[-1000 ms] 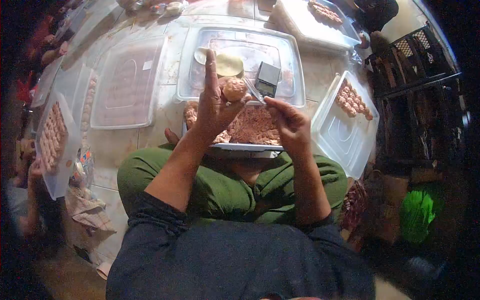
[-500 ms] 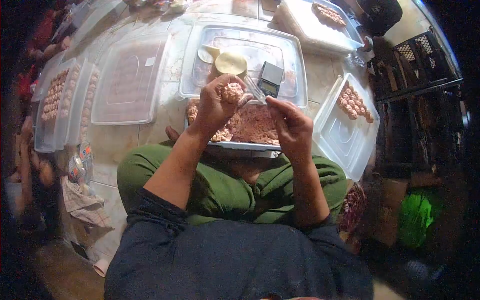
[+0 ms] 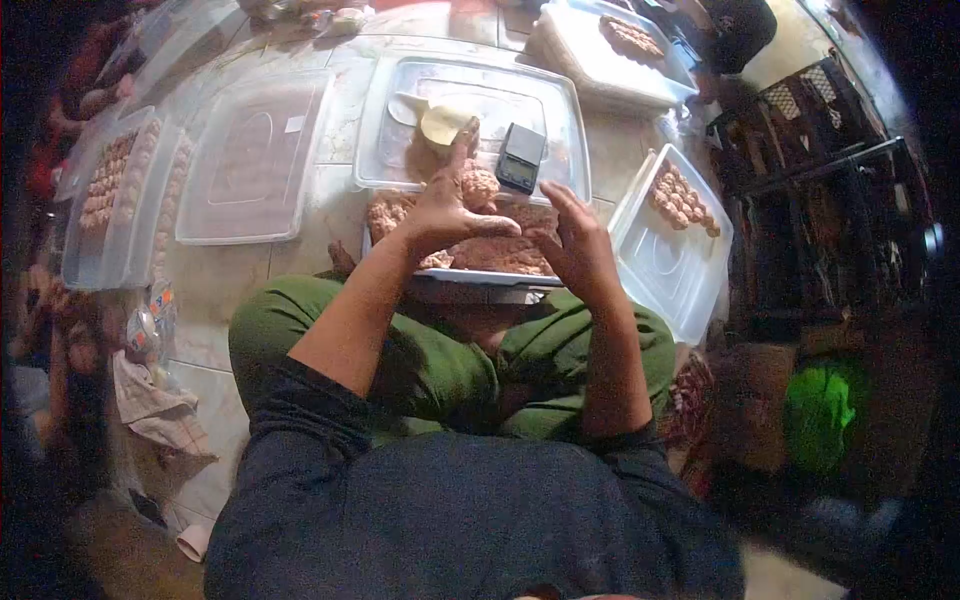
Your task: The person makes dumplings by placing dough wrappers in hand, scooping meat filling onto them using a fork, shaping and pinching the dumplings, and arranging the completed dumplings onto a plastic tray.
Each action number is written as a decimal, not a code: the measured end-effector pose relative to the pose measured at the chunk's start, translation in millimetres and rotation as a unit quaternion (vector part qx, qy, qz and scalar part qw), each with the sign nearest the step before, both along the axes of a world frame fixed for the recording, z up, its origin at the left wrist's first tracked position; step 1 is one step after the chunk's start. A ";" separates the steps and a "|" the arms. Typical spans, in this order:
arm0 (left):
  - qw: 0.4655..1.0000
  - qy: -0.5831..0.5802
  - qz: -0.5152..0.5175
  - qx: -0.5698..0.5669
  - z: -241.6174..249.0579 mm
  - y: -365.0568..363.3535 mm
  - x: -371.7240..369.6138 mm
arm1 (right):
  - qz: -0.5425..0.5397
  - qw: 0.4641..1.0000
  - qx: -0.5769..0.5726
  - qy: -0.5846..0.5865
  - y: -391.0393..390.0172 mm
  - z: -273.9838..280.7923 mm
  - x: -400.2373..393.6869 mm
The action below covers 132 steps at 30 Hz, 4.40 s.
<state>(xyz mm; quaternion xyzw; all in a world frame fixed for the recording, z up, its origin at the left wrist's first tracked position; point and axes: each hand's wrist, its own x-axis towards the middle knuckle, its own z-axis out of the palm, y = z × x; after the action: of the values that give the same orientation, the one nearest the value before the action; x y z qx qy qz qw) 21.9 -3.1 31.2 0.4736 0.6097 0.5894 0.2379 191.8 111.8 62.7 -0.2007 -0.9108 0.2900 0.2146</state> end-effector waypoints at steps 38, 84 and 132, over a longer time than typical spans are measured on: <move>0.986 -0.119 -0.107 -0.049 -26.5 32.9 42.0 | -0.448 0.888 0.085 -0.063 368.1 -128.8 239.2; 0.988 0.060 -0.117 -0.075 -22.3 32.7 39.5 | -0.549 0.826 0.010 0.127 363.7 -167.9 223.2; 0.888 0.201 0.412 -0.002 -55.5 14.6 -100.4 | 0.007 0.997 0.014 -0.072 44.0 -25.9 -208.6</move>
<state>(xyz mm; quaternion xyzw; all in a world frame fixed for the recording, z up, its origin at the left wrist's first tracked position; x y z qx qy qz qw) -78.4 11.5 -24.3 0.2873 0.7864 0.5250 -0.1533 -16.8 155.8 36.7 -0.2112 -0.9293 0.2633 0.1496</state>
